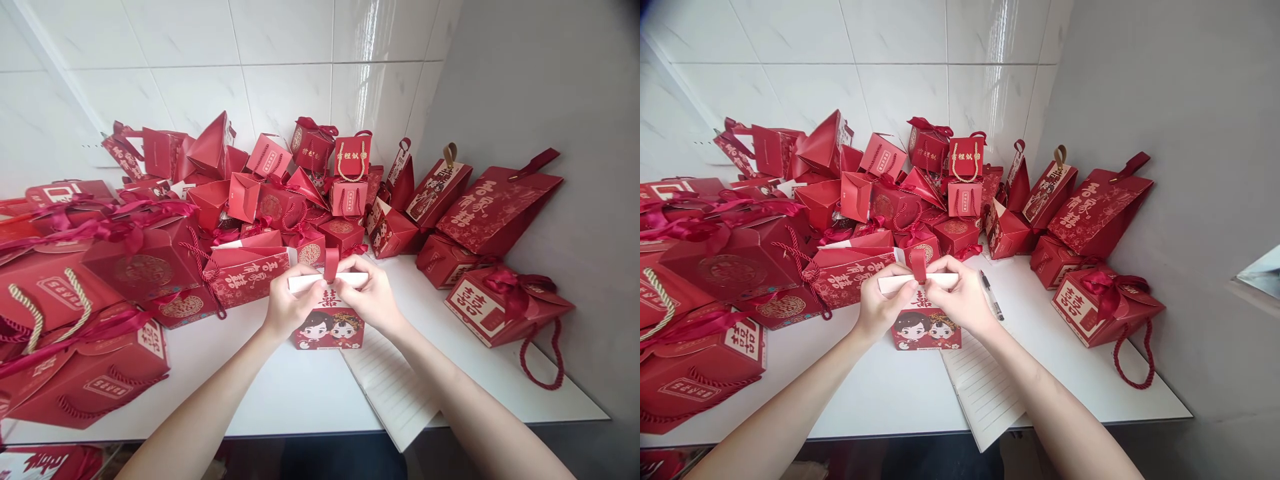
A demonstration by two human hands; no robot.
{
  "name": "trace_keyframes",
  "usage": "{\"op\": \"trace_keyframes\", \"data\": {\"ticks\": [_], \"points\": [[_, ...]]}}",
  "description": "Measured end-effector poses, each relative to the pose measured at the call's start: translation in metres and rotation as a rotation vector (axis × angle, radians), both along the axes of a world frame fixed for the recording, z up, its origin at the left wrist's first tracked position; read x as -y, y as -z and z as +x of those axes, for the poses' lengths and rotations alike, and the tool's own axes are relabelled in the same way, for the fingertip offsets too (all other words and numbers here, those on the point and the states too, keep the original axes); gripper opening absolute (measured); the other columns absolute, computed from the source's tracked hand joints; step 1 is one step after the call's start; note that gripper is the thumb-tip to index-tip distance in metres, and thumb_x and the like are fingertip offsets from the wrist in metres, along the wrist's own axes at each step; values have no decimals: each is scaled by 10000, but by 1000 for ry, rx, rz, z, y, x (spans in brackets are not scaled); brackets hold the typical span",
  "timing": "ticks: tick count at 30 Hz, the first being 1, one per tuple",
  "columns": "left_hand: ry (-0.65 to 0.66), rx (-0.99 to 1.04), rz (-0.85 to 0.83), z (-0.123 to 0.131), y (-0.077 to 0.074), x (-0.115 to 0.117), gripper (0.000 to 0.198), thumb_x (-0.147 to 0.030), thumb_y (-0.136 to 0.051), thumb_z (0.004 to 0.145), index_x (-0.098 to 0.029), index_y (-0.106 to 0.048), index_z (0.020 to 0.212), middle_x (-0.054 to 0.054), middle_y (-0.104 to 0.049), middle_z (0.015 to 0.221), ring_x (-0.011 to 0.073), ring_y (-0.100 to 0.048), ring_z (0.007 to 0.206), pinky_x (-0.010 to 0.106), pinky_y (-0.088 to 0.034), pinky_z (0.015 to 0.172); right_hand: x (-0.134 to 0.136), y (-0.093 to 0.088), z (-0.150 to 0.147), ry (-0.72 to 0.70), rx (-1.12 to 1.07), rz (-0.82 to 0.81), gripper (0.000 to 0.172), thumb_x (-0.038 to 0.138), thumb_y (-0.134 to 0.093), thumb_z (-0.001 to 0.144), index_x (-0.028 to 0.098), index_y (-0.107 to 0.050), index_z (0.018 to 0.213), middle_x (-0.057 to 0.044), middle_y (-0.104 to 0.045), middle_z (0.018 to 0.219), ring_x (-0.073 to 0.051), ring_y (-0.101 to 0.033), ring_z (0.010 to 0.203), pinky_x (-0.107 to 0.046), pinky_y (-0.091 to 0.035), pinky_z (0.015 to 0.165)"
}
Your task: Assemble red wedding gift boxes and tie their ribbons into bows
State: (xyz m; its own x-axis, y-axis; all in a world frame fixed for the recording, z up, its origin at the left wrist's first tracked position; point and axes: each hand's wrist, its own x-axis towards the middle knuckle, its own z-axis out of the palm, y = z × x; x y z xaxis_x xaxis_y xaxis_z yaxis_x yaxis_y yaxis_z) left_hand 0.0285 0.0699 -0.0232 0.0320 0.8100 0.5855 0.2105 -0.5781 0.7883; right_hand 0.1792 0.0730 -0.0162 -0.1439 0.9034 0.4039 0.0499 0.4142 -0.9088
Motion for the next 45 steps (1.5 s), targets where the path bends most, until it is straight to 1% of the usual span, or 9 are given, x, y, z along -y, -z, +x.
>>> {"op": "trace_keyframes", "data": {"ticks": [14, 22, 27, 29, 31, 34, 38, 41, 45], "points": [[18, -2, 45, -1, 1, 0, 146, -310, -605, 740, -171, -591, 697, -3, -608, 606, 123, -564, 542, 219, -451, 501, 1, 1, 3, -90, -28, 10, 64, 246, -600, 710, 199, -560, 729, 67, -445, 558, -77, -354, 474, -201, -282, 432], [4, -15, 13, -2, 2, -1, 146, -301, -590, 770, -169, -582, 709, -17, -605, 589, 117, -565, 538, 211, -450, 508, -2, 3, 0, 31, 19, 45, 112, 295, -622, 730, 192, -579, 732, 44, -522, 601, -89, -423, 508, -202, -334, 453], [33, 51, -29, -4, 6, -5, 146, -310, -598, 768, -169, -586, 734, -19, -601, 602, 121, -562, 542, 219, -443, 508, -2, 6, 4, -47, 21, 17, 191, 356, -612, 770, 198, -605, 878, 26, -580, 701, -111, -487, 580, -221, -381, 514], [70, 92, -54, -7, 9, -9, 182, -346, -597, 764, -165, -600, 785, -3, -623, 656, 138, -579, 576, 235, -450, 520, -3, 6, 7, -56, 29, -18, 190, 369, -613, 772, 187, -614, 828, 23, -589, 690, -119, -509, 594, -228, -386, 529], [122, 156, -46, -9, 14, -14, 273, -403, -585, 764, -162, -606, 890, 30, -662, 778, 177, -621, 683, 274, -486, 591, -6, 6, 9, -1, -45, -88, 224, 395, -648, 743, 174, -613, 758, 15, -610, 667, -134, -539, 598, -240, -404, 537], [210, 228, -23, -10, 20, -21, 479, -486, -581, 765, -171, -539, 1123, 101, -650, 1092, 264, -616, 1001, 385, -503, 832, -15, 3, 16, 138, -360, -175, 298, 432, -708, 680, 173, -627, 803, -11, -680, 733, -171, -604, 629, -288, -473, 585], [346, 183, -115, -5, 25, -22, 713, -530, -626, 749, -217, -365, 1334, 130, -497, 1362, 315, -484, 1246, 474, -412, 1021, -26, -1, 27, 240, -726, -88, 283, 389, -710, 696, 193, -642, 888, -15, -717, 856, -180, -653, 702, -337, -527, 691], [433, 90, -157, 1, 26, -16, 686, -489, -652, 759, -232, -373, 1330, 124, -479, 1384, 316, -477, 1258, 491, -384, 1057, -29, -2, 32, 244, -834, -45, 262, 372, -677, 726, 192, -651, 915, -15, -718, 881, -172, -658, 718, -331, -534, 699], [429, 12, -114, 9, 25, -5, 656, -469, -722, 707, -210, -464, 1251, 128, -565, 1264, 341, -525, 1193, 511, -439, 999, -29, 4, 28, 267, -893, -84, 298, 411, -680, 703, 195, -638, 904, 0, -706, 811, -158, -632, 639, -311, -524, 628]]}}
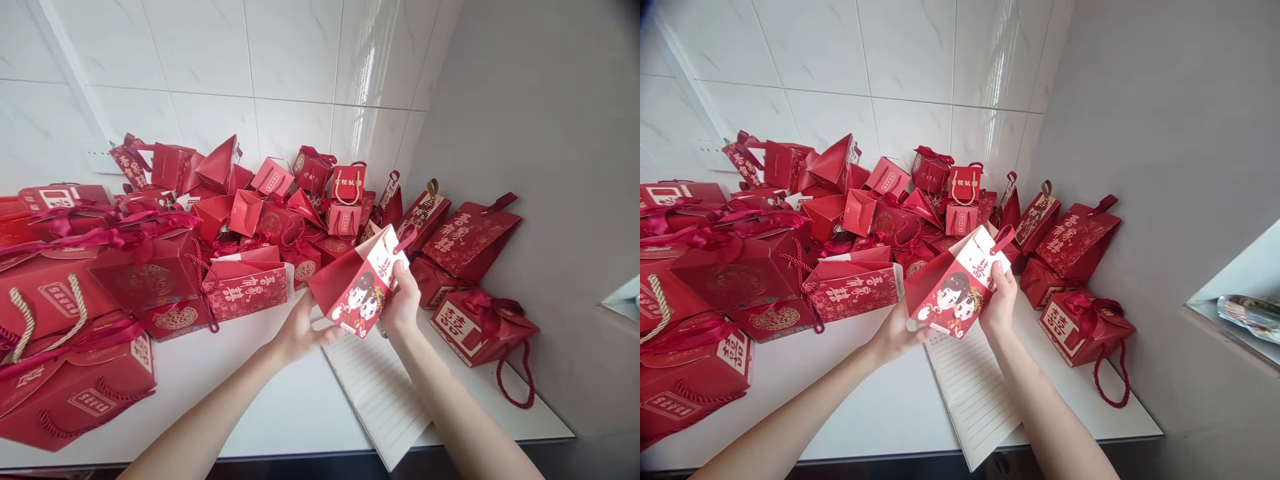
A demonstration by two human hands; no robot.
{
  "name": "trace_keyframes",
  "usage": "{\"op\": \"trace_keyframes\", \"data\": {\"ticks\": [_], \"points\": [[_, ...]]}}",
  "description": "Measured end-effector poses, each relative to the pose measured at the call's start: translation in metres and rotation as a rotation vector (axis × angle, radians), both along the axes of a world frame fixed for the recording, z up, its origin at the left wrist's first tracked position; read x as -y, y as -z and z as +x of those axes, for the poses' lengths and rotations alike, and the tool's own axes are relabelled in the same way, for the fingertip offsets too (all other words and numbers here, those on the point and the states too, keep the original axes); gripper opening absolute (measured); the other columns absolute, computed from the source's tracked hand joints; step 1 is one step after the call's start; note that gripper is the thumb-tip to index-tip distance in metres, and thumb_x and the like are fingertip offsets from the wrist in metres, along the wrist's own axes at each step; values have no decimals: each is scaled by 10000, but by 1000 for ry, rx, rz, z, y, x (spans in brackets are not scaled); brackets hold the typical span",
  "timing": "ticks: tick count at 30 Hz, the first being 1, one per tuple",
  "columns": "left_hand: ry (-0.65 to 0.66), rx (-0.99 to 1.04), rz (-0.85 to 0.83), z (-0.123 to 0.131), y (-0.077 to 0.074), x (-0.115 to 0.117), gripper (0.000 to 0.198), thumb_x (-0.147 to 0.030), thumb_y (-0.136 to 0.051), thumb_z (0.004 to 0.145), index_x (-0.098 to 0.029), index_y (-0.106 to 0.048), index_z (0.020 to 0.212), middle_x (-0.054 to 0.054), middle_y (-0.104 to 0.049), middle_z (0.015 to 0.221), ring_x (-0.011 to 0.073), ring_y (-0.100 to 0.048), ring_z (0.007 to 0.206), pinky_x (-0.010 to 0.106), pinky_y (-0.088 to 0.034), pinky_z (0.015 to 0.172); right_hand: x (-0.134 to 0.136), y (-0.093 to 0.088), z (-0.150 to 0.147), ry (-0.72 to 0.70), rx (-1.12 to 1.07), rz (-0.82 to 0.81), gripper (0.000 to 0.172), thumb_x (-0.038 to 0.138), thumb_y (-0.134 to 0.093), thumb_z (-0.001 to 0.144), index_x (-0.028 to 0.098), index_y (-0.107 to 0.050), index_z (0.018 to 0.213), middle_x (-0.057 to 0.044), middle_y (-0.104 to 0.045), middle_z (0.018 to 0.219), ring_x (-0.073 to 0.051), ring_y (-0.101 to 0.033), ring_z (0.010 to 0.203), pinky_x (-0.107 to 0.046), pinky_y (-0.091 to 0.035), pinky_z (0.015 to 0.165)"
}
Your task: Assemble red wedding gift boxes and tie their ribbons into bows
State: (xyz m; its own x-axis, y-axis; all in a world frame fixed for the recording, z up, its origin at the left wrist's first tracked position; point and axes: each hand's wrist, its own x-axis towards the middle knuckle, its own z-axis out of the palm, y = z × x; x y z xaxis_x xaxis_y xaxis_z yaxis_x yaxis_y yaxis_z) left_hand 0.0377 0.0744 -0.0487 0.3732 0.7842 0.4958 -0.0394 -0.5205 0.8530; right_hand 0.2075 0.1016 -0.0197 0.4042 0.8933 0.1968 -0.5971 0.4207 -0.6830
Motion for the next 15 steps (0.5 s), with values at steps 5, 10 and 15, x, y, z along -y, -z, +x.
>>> {"op": "trace_keyframes", "data": {"ticks": [5, 10, 15], "points": [[-51, -1, 90, 4, 7, 3, 843, -442, -778, 654, -223, -365, 1356, 147, -513, 1326, 351, -502, 1217, 508, -485, 952, 4, 5, -7, 71, 77, 73, 289, 446, -658, 735, 214, -607, 900, 11, -698, 822, -156, -631, 670, -304, -508, 660], [-210, -76, 512, -5, 24, -14, 1022, -344, -785, 669, -317, -152, 1470, 126, -464, 1396, 342, -474, 1263, 541, -430, 1004, 6, 3, -10, -5, 217, 275, 285, 460, -621, 695, 232, -539, 846, -7, -711, 753, -211, -654, 740, -374, -512, 726], [-246, -114, 603, -11, 25, -18, 1026, -307, -763, 692, -322, -111, 1485, 116, -501, 1374, 323, -493, 1253, 522, -424, 1005, 9, 2, -12, -25, 250, 282, 247, 426, -582, 696, 233, -550, 846, -16, -722, 788, -231, -665, 799, -424, -502, 805]]}}
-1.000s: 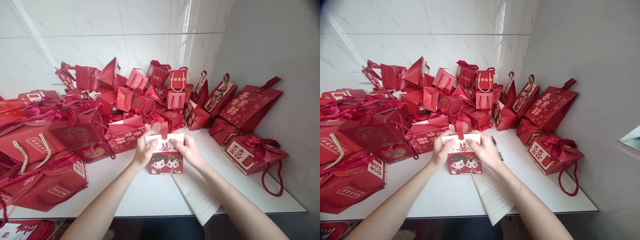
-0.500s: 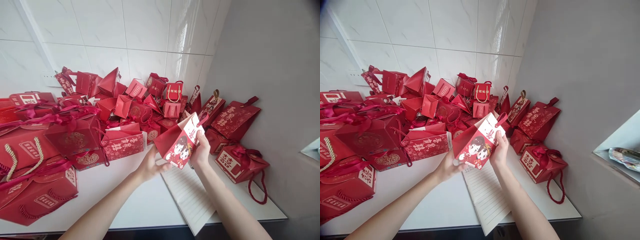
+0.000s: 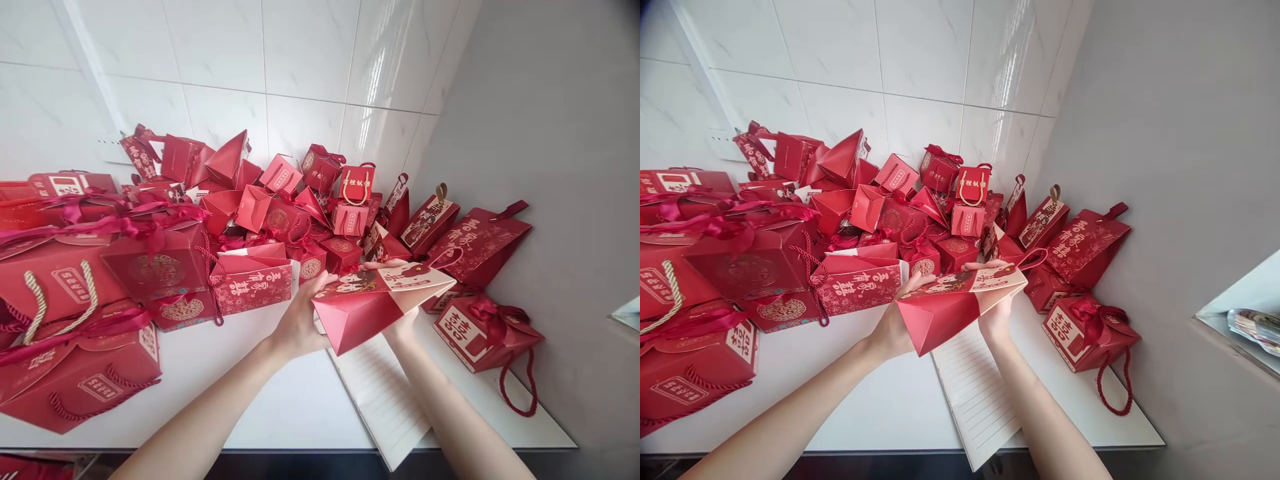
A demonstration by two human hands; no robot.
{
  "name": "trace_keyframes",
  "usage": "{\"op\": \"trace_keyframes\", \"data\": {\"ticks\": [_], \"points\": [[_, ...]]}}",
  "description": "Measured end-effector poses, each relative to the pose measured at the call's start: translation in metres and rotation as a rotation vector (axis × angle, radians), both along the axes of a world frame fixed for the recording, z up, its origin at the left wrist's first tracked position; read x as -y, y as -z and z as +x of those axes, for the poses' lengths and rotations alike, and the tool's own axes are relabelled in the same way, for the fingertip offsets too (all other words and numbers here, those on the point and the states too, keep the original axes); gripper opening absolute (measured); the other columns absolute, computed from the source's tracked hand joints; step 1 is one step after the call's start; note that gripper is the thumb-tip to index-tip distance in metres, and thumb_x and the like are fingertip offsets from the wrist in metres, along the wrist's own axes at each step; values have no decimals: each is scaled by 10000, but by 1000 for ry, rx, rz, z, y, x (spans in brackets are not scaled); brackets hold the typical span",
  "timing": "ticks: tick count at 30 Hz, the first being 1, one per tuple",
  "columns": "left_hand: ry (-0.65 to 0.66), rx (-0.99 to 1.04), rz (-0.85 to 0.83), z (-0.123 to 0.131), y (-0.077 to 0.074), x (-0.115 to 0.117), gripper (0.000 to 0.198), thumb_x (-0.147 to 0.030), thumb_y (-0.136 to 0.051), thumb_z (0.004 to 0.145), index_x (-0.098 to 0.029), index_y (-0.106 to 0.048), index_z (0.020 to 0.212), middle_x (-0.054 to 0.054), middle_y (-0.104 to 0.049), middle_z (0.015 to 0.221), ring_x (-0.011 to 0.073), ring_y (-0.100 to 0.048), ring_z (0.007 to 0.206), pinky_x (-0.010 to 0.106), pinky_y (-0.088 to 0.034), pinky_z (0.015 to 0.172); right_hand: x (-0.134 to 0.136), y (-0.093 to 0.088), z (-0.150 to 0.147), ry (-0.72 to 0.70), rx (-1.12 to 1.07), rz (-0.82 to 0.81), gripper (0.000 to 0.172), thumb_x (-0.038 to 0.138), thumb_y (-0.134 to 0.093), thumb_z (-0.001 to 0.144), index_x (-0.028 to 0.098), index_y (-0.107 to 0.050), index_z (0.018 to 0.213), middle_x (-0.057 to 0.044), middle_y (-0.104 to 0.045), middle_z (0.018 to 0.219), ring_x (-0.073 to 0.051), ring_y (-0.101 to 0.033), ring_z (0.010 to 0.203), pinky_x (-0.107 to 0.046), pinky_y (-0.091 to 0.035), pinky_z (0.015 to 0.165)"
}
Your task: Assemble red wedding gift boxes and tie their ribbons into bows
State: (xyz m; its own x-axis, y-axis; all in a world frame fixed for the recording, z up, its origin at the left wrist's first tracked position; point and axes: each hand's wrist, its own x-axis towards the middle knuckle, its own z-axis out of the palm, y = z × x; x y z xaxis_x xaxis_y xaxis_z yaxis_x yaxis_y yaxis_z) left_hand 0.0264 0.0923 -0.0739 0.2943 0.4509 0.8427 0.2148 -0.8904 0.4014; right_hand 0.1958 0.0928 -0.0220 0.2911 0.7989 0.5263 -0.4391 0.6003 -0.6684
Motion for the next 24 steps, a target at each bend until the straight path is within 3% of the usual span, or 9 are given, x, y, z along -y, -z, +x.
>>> {"op": "trace_keyframes", "data": {"ticks": [8, 13, 15, 19, 21, 24], "points": [[-46, 45, -131, -1, -7, 5, 1021, -327, -803, 600, -243, -237, 1445, 161, -503, 1348, 361, -494, 1240, 547, -417, 1008, -4, 5, 0, -58, 26, -17, 215, 413, -577, 761, 251, -555, 900, -1, -713, 812, -216, -662, 823, -386, -499, 788], [-65, 186, -265, 4, -14, 6, 644, -313, -743, 629, -196, -485, 1207, 118, -627, 1121, 333, -609, 1048, 495, -518, 880, -6, 6, 3, -132, 67, -130, 221, 402, -625, 778, 232, -631, 920, 11, -685, 874, -149, -627, 775, -268, -498, 709], [-1, 275, -379, 5, -19, 6, 608, -354, -713, 677, -193, -472, 1211, 119, -631, 1121, 316, -614, 1045, 479, -519, 889, -7, 6, 4, -156, 93, -183, 240, 386, -664, 762, 219, -654, 933, 2, -692, 914, -144, -625, 778, -253, -509, 691], [99, 439, -510, 4, -30, 6, 712, -463, -649, 758, -234, -340, 1357, 146, -503, 1349, 304, -575, 1143, 469, -482, 954, -11, 8, 2, -212, 79, -378, 280, 428, -694, 752, 167, -669, 851, -38, -711, 834, -154, -652, 701, -253, -555, 621], [86, 493, -499, 3, -35, 6, 678, -479, -594, 809, -246, -318, 1382, 138, -447, 1410, 296, -510, 1232, 462, -438, 1014, -14, 10, -1, -324, 50, -530, 309, 461, -682, 770, 153, -656, 782, -32, -691, 708, -136, -645, 592, -233, -567, 558], [50, 518, -481, 1, -38, 7, 585, -449, -560, 853, -248, -350, 1360, 119, -510, 1354, 269, -500, 1244, 437, -433, 1025, -16, 13, -5, -503, -1, -696, 342, 492, -648, 807, 157, -633, 740, 8, -630, 565, -99, -605, 466, -184, -564, 488]]}}
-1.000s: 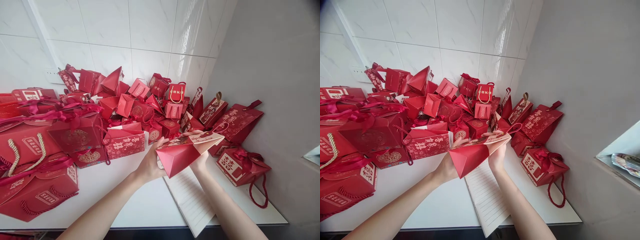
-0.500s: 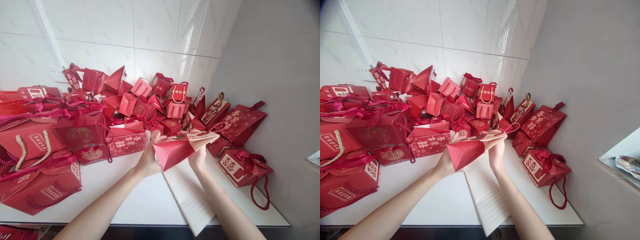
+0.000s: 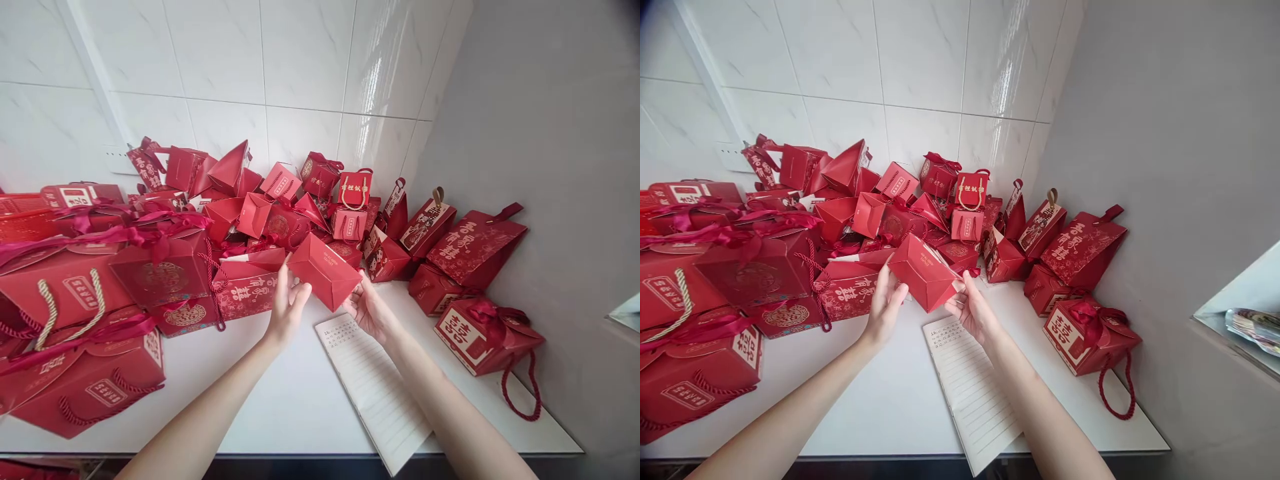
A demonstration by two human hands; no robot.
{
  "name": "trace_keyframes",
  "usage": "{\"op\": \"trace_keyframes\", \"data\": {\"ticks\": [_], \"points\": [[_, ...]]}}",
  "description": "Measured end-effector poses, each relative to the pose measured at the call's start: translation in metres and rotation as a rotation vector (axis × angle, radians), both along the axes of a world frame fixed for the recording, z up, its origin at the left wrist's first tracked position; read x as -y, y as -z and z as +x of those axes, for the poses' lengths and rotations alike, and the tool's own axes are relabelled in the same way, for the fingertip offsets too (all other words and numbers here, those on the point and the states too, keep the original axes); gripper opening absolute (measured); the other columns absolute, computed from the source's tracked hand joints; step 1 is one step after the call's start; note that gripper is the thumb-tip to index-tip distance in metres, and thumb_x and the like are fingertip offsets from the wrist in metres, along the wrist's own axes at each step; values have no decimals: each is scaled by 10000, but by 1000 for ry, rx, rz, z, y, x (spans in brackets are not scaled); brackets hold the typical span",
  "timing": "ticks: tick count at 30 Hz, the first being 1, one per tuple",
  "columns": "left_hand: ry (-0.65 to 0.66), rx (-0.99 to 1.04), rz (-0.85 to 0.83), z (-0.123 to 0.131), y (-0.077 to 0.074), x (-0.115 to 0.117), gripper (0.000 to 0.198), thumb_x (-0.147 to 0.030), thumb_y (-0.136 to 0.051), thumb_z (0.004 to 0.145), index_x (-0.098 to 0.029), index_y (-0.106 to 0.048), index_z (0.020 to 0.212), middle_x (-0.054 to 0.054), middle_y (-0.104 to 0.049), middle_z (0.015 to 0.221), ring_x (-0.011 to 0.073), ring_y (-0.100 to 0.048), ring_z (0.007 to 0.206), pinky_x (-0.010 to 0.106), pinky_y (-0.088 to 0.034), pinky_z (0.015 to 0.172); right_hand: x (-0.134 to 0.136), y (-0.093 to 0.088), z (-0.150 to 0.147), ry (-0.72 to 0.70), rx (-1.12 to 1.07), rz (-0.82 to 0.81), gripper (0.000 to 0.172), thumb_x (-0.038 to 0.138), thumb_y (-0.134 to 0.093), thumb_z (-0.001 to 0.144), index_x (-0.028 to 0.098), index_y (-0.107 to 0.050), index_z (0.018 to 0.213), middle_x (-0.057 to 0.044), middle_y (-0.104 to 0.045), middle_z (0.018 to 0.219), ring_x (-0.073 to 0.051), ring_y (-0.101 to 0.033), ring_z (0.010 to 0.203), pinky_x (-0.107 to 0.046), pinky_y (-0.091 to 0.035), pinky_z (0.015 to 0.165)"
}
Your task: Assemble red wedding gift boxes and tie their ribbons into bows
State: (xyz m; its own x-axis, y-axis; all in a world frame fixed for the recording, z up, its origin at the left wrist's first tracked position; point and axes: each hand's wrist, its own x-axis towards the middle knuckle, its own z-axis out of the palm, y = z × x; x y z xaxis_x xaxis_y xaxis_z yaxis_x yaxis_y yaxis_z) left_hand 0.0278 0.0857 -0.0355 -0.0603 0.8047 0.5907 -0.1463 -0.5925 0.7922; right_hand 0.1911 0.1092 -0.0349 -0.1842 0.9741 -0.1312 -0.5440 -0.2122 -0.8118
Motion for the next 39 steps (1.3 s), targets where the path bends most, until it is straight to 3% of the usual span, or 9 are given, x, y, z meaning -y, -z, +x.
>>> {"op": "trace_keyframes", "data": {"ticks": [4, 7, 12, 19, 22, 24, 29, 33, 39], "points": [[-47, 5, -12, -1, 1, 0, 570, -446, -612, 820, -245, -381, 1299, 116, -588, 1209, 248, -607, 1070, 397, -528, 877, 0, 3, -2, -42, -72, -38, 283, 448, -661, 812, 169, -653, 859, 12, -667, 642, -95, -643, 527, -161, -576, 512], [-50, 7, -19, -1, 3, 0, 567, -440, -662, 780, -249, -392, 1241, 109, -584, 1177, 207, -645, 924, 352, -558, 765, 0, 4, -2, -49, -96, -48, 250, 420, -693, 788, 179, -634, 762, 22, -650, 631, -88, -641, 533, -150, -570, 508], [-76, 3, 8, -1, 5, -1, 569, -429, -715, 734, -242, -419, 1183, 99, -610, 1127, 193, -649, 893, 342, -545, 776, -4, 10, 0, -99, -64, 26, 321, 426, -709, 765, 187, -552, 618, 35, -602, 551, -80, -626, 510, -132, -551, 494], [-96, -14, 26, -2, 7, -2, 584, -421, -752, 697, -227, -438, 1149, 85, -633, 1050, 194, -652, 843, 342, -529, 749, -2, 13, -1, -73, -22, -29, 255, 432, -652, 812, 180, -638, 781, 15, -660, 596, -87, -600, 443, -146, -505, 401], [-31, -14, 66, -5, 7, -2, 576, -581, -639, 742, -217, -445, 1144, 95, -636, 1023, 229, -649, 891, 385, -522, 786, 1, 8, -2, -16, -44, 45, 254, 424, -653, 807, 194, -661, 918, -9, -723, 764, -116, -673, 616, -183, -557, 531], [10, -5, 99, -6, 8, -3, 675, -683, -572, 727, -217, -418, 1191, 122, -622, 1082, 264, -638, 958, 421, -514, 821, 2, 4, -1, 57, -50, 178, 279, 412, -687, 771, 197, -665, 947, -27, -731, 889, -140, -687, 750, -222, -574, 636], [-76, -117, 197, -6, 12, -3, 929, -620, -716, 636, -232, -286, 1361, 156, -558, 1240, 308, -570, 1125, 466, -480, 922, 0, 0, 3, 172, -115, 395, 256, 298, -752, 676, 237, -666, 910, -4, -711, 976, -150, -664, 865, -309, -553, 834], [-96, -276, 383, -7, 17, -2, 852, -591, -729, 639, -195, -407, 1321, 179, -524, 1326, 337, -501, 1235, 489, -408, 1032, -4, 4, 4, 134, -110, 388, 302, 262, -752, 647, 238, -655, 932, -23, -720, 932, -209, -674, 919, -379, -565, 833], [-116, -264, 477, -9, 17, -3, 822, -532, -748, 655, -204, -419, 1334, 171, -548, 1314, 323, -536, 1209, 481, -425, 1025, -4, 3, 4, 103, -142, 402, 373, 263, -759, 653, 244, -646, 1008, -30, -723, 986, -223, -669, 980, -386, -567, 847]]}}
